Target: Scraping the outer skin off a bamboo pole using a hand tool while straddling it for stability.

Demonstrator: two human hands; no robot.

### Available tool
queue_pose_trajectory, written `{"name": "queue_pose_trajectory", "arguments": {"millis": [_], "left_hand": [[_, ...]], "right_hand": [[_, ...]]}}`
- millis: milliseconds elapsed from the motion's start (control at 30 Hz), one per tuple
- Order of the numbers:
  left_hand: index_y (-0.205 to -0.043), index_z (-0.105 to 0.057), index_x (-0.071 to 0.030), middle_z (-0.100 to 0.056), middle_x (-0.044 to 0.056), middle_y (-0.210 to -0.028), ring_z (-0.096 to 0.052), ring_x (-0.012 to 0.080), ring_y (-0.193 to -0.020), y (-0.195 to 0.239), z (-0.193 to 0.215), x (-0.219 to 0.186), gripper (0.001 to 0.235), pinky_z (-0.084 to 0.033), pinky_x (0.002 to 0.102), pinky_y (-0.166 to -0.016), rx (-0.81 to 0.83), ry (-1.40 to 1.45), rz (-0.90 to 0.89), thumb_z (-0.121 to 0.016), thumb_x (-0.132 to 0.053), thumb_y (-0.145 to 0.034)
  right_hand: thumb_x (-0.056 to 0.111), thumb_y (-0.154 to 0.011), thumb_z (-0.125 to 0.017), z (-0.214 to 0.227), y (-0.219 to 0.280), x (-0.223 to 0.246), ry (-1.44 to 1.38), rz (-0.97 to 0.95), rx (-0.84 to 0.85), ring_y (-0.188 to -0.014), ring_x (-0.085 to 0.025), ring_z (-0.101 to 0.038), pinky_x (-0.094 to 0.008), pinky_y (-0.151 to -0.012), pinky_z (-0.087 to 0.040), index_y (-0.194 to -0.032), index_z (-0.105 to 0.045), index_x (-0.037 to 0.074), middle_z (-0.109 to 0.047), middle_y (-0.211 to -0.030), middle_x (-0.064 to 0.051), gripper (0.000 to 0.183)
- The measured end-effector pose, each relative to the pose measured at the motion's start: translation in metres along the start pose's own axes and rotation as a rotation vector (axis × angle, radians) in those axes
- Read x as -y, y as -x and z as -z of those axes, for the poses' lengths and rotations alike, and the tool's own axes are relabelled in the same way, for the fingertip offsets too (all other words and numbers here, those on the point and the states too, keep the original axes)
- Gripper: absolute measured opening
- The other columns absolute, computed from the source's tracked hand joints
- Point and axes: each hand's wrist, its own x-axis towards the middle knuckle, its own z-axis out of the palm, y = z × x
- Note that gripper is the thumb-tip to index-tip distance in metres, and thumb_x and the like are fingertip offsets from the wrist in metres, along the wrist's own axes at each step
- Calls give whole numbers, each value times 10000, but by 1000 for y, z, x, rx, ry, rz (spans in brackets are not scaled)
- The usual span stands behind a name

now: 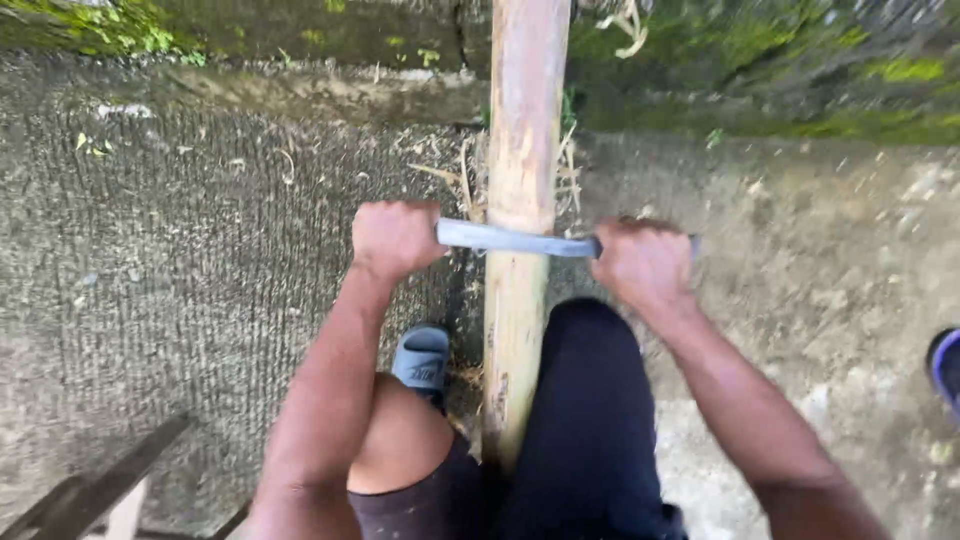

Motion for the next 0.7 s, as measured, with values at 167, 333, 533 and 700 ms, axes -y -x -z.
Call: {"name": "queue_pose_trajectory", "arguments": {"millis": [167,333,533,700], "left_hand": [[-850,-729,-189,-753,60,-830,-739,266,-734,-28,-6,5,157,-583,456,-643,-381,-42,-11,-678,-327,-796],[-912,-733,-163,-732,68,-794,-728,224,-688,-70,72,-11,224,-594,427,-604,-146,-112,79,-626,-360,-903],[-942,-742,-184,-745,62,-821,-742,211,-703,-19,29,-21,202,-611,421,-659,-90,-139,18,-624,-336,-879],[-898,-741,-190,-743,84,-739,-730,266,-632,-53,37,-1,245,-587,456,-584,-194,-25,-51,-613,-397,-925]], "right_hand": [[294,-924,-684,0,-49,-26,98,-67,190,-480,-197,-626,-387,-464,-494,-721,-671,173,-647,-584,-16,236],[295,-855,-692,-1,-104,-63,12,-121,345,-645,-270,-710,-460,-640,-557,-841,-734,184,-716,-719,-75,120],[277,-869,-682,-12,-30,-41,76,-106,241,-480,-180,-612,-400,-472,-523,-773,-726,192,-650,-590,-21,136],[263,-861,-700,-4,-61,-41,65,-124,192,-418,-175,-576,-394,-410,-485,-799,-751,218,-621,-522,-4,91]]}}
